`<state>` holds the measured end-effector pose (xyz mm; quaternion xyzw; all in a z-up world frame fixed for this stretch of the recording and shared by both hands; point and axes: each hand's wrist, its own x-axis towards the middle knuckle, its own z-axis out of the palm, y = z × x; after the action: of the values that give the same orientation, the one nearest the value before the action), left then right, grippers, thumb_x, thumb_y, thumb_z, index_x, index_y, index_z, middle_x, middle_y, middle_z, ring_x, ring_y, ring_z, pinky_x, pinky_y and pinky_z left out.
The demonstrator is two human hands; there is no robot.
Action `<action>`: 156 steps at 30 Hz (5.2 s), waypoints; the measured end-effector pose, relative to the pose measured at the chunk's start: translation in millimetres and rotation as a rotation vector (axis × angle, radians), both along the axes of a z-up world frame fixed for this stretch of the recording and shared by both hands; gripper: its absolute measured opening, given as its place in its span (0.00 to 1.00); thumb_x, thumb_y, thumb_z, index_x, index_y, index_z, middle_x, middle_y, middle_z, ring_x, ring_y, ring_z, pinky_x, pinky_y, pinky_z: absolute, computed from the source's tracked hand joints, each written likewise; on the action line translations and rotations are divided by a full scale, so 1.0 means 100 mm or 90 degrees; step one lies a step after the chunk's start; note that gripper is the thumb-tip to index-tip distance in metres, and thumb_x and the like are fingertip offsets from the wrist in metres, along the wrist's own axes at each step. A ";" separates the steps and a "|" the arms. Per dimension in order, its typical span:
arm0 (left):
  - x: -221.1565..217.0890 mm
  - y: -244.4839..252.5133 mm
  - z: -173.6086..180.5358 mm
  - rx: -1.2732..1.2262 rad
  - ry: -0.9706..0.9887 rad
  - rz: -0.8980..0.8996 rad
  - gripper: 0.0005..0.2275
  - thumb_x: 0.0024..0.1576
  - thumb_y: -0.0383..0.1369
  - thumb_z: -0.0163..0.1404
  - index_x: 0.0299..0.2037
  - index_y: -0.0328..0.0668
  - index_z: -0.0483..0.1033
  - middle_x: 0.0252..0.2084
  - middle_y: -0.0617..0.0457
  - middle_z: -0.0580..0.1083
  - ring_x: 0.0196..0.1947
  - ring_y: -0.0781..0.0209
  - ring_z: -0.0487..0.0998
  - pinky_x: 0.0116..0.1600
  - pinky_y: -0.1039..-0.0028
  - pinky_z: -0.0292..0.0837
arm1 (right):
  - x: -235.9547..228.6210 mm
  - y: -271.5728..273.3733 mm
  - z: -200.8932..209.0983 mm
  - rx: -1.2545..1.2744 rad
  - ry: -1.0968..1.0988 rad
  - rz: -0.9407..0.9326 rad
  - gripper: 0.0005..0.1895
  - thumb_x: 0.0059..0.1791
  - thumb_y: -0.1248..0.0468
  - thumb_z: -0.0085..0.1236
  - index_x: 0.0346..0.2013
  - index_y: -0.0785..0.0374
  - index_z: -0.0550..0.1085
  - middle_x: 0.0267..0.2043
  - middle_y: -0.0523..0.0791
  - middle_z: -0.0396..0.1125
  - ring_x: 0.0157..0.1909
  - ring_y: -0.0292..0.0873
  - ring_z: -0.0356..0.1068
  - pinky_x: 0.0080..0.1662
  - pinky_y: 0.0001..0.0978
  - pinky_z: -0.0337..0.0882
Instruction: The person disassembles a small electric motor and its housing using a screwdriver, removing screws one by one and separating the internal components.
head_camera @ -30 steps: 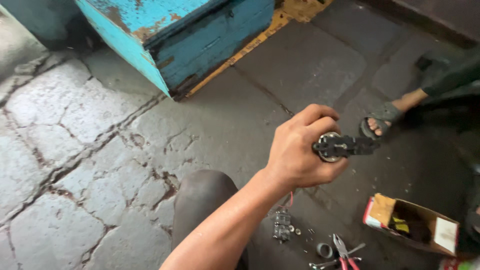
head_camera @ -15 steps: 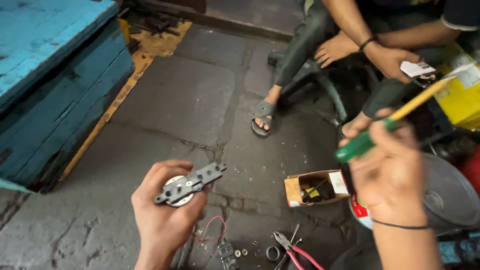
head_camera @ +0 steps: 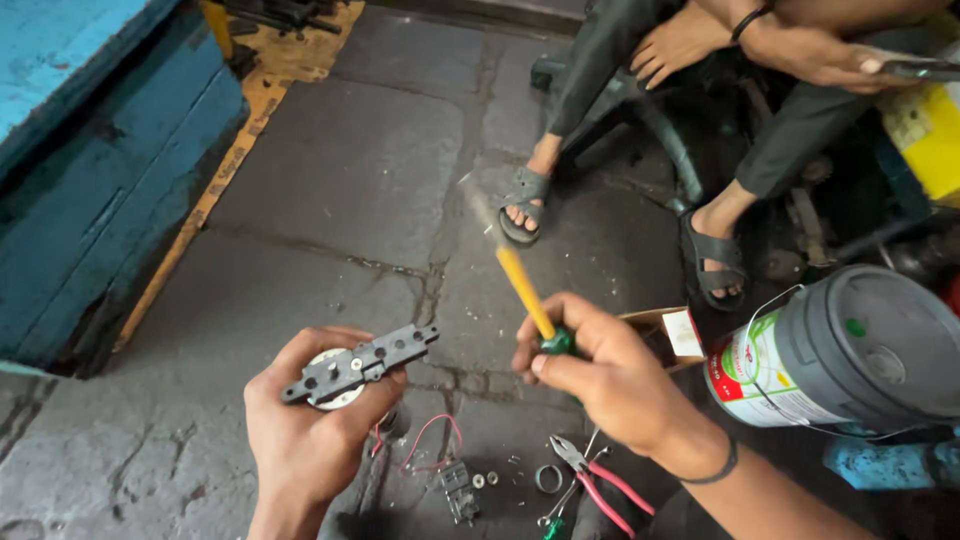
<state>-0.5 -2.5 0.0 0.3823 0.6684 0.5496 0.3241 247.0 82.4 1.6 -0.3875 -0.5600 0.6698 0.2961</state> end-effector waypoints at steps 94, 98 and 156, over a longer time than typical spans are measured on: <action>0.18 0.03 -0.27 0.089 -0.498 -0.290 0.13 0.37 0.19 0.57 0.33 0.31 0.76 0.54 0.36 0.77 0.44 0.54 0.80 0.47 0.66 0.75 | -0.36 -0.43 -0.25 0.325 -0.377 -0.038 0.09 0.49 0.62 0.61 0.41 0.60 0.82 0.24 0.46 0.77 0.25 0.32 0.73 0.28 0.30 0.70; 0.22 0.03 -0.33 0.107 -0.528 -0.325 0.14 0.36 0.18 0.57 0.34 0.33 0.76 0.56 0.40 0.75 0.48 0.56 0.80 0.52 0.67 0.74 | -0.38 -0.41 -0.37 0.348 -0.375 -0.054 0.11 0.49 0.64 0.55 0.43 0.61 0.80 0.26 0.49 0.75 0.28 0.38 0.76 0.33 0.33 0.71; 0.39 0.01 -0.42 -0.080 0.505 -0.506 0.21 0.40 0.47 0.57 0.41 0.46 0.84 0.46 0.47 0.79 0.45 0.47 0.82 0.50 0.61 0.76 | 0.72 0.80 -1.79 0.298 -0.078 0.032 0.26 0.45 0.79 0.55 0.58 0.73 0.67 0.43 0.57 0.71 0.39 0.43 0.76 0.44 0.37 0.78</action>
<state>39.0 -1.5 -41.7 0.7621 0.5750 0.1582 0.2522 318.9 161.9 -177.3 -0.3342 -0.7260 0.5044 0.3268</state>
